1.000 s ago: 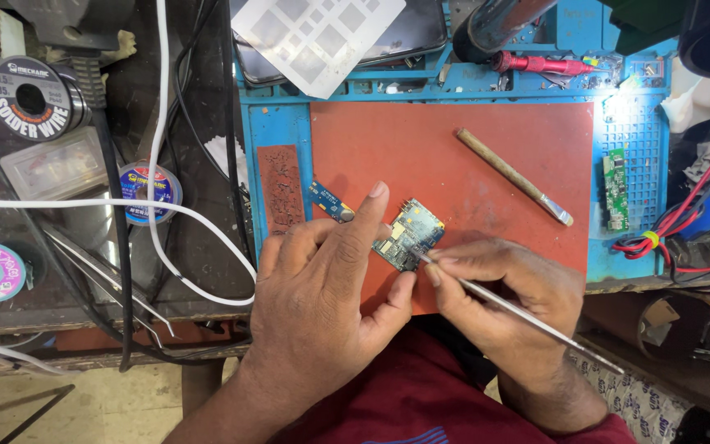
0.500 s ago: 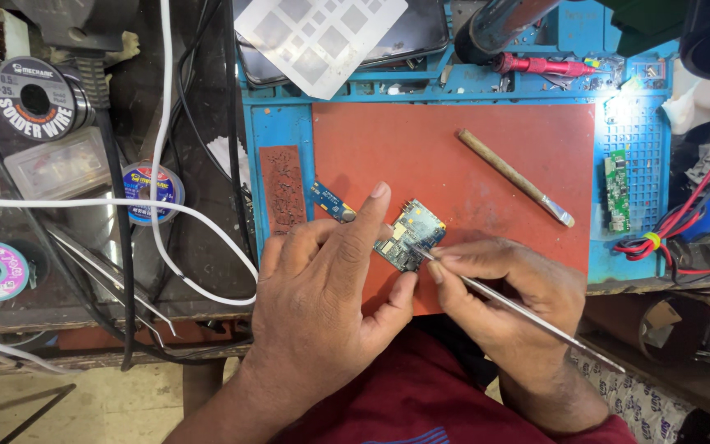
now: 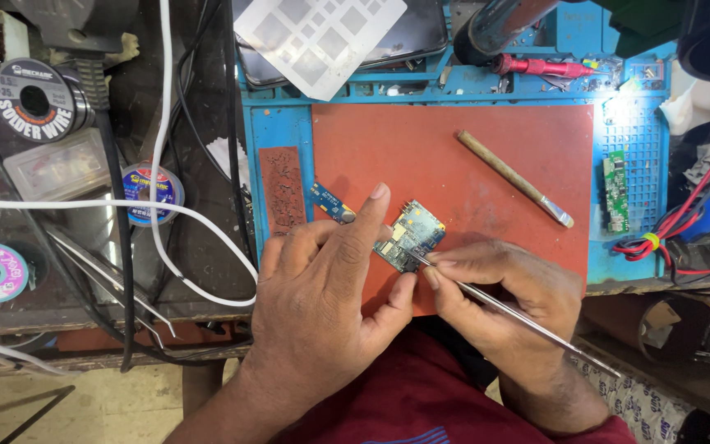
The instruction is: The person uses a metal pick tool to scrape and clean a small blue circuit board on a red mat. They then switch to a soldering iron to work on the same board, applying heat to specific areas. The workspace contains various electronics repair tools and components.
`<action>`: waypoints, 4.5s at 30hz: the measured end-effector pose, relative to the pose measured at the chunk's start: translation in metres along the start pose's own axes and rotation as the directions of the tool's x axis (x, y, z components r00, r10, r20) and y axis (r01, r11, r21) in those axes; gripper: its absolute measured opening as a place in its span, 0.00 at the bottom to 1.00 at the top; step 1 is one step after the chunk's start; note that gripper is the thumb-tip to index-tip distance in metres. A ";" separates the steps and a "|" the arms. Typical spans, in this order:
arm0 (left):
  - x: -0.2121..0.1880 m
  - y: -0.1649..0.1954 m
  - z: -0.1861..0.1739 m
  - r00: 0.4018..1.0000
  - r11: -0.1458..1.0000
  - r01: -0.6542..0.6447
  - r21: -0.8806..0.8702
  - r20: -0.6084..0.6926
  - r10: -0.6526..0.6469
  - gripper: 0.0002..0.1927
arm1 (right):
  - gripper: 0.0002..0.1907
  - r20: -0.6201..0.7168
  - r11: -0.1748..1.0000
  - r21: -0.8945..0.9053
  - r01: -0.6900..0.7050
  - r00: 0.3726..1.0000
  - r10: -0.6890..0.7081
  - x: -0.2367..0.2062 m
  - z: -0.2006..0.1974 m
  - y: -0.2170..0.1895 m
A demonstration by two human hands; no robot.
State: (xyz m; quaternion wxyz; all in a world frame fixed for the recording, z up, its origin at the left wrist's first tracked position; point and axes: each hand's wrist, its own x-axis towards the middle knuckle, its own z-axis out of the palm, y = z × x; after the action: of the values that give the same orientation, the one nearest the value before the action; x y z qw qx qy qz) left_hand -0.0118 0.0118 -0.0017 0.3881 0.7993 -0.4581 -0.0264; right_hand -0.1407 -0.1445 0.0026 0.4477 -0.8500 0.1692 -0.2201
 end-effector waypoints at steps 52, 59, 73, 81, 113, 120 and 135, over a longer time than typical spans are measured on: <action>-0.001 -0.001 0.002 1.000 1.000 0.002 0.011 0.018 -0.003 0.42 | 0.08 -0.027 0.998 0.023 -0.059 0.998 0.060 -0.001 0.001 -0.001; -0.002 -0.001 0.001 1.000 1.000 0.005 0.003 0.019 -0.005 0.42 | 0.09 0.009 1.000 0.015 -0.011 1.000 0.011 0.001 0.000 0.000; -0.001 -0.001 0.001 1.000 1.000 0.001 0.008 0.012 -0.001 0.42 | 0.09 -0.014 0.999 0.015 -0.047 0.999 0.047 0.001 0.000 -0.002; -0.001 -0.001 0.002 1.000 1.000 -0.004 0.022 0.021 0.003 0.42 | 0.08 -0.020 0.999 0.031 -0.039 0.999 0.039 -0.001 0.000 0.001; -0.001 0.000 0.001 1.000 1.000 -0.003 0.008 0.007 0.003 0.41 | 0.08 -0.033 0.998 0.000 -0.063 0.998 0.063 -0.002 0.001 0.000; -0.001 -0.001 0.000 1.000 1.000 -0.007 0.005 0.009 0.007 0.42 | 0.08 -0.022 0.998 -0.005 -0.055 0.998 0.055 -0.002 0.000 0.001; -0.001 -0.001 0.001 1.000 1.000 -0.002 0.017 0.009 0.002 0.42 | 0.09 -0.005 1.000 -0.017 0.003 1.000 -0.003 -0.001 -0.001 0.001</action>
State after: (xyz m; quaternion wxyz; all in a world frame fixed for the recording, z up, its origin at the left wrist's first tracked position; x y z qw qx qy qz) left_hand -0.0122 0.0117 -0.0032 0.3791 0.8021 -0.4608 -0.0255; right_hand -0.1422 -0.1454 0.0023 0.4396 -0.8535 0.1710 -0.2214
